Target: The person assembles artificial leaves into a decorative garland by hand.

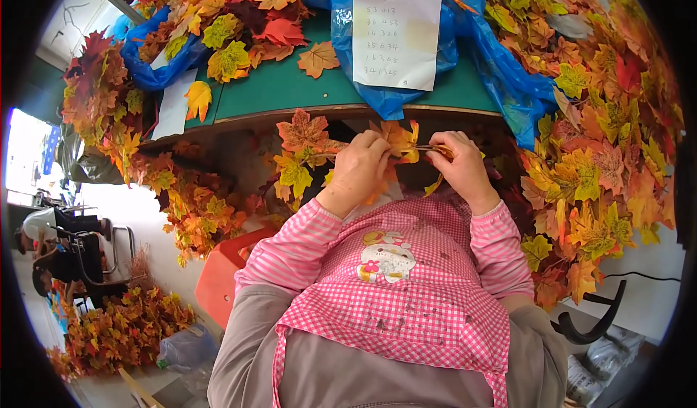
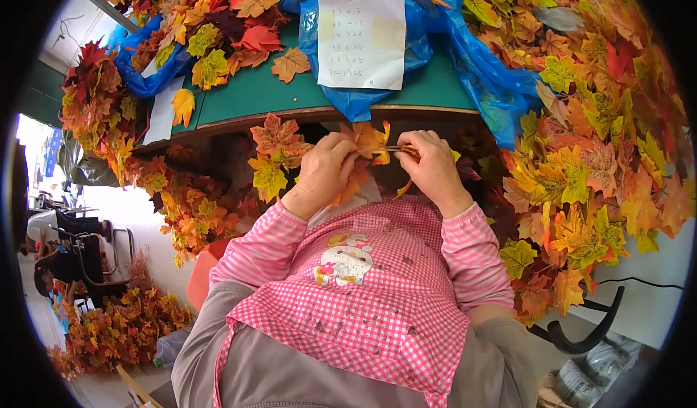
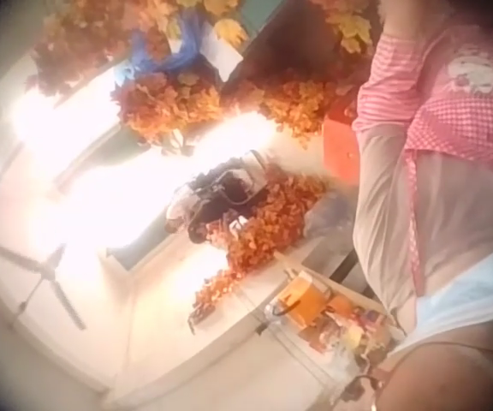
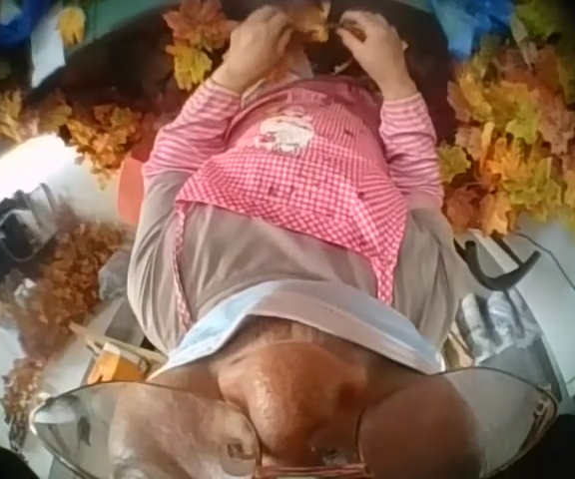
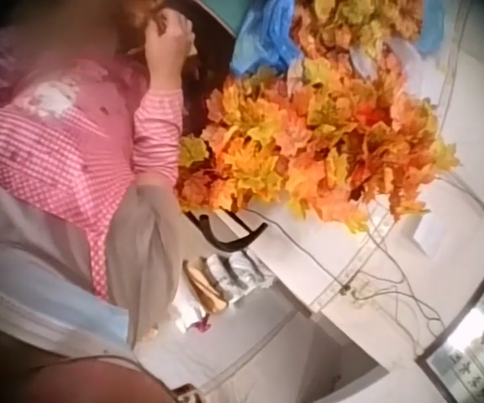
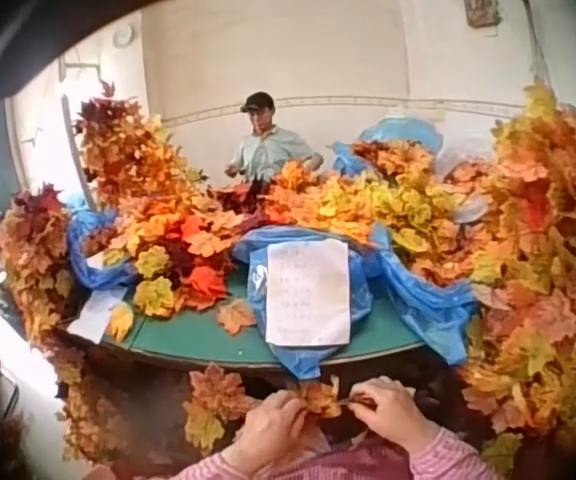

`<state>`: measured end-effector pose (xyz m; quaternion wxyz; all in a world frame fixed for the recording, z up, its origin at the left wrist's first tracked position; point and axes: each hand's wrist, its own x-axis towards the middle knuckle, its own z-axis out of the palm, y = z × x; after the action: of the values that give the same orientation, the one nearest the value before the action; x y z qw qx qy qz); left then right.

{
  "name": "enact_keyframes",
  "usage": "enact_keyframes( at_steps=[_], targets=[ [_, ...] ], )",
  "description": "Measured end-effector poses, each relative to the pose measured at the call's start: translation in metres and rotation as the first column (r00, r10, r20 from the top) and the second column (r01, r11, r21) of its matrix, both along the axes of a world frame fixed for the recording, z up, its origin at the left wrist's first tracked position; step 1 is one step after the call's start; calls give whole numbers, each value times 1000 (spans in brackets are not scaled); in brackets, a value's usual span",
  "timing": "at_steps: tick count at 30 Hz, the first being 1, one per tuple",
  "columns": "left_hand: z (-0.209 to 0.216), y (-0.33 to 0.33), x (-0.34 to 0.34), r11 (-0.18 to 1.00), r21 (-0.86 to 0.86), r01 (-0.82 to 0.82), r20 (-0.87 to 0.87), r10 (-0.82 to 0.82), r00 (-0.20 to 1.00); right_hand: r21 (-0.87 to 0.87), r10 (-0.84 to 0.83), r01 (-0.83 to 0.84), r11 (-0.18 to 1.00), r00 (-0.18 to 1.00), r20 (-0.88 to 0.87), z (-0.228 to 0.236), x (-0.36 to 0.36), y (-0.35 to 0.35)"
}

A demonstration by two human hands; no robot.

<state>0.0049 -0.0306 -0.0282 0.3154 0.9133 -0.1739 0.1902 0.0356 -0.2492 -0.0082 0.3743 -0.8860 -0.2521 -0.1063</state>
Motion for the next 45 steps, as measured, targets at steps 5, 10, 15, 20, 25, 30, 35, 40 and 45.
enact_keyframes(
  at_steps=[5,10,15,20,25,30,35,40,45],
  targets=[
    [-2,0,0,998,-59,-9,33,11,999,35,-19,20,999,999,-38,1,-1,3],
    [2,0,-3,997,-83,-6,-3,6,1000,24,1,1,1000,996,-92,-2,0,2],
    [3,1,-5,994,-107,-17,-72,9,997,-58,24,-22,998,999,25,-3,0,3],
    [3,1,-6,995,-99,-21,-135,8,991,-124,45,-38,992,997,55,-11,2,1],
    [4,0,-6,996,-84,15,-128,-25,991,-231,59,-26,973,989,135,-12,-1,4],
    [3,-1,-6,995,-94,37,-84,-45,995,-300,84,-82,950,996,-5,-12,-4,5],
    [1,-1,-8,993,-105,46,-61,-53,997,-208,80,-105,972,989,-123,-18,-5,3],
    [1,0,-8,993,-90,77,-159,-91,983,6,139,-140,990,970,-202,-16,-2,5],
    [-5,0,2,967,-220,129,-134,-161,978,370,249,-58,927,835,-491,-20,3,3]
  ],
)
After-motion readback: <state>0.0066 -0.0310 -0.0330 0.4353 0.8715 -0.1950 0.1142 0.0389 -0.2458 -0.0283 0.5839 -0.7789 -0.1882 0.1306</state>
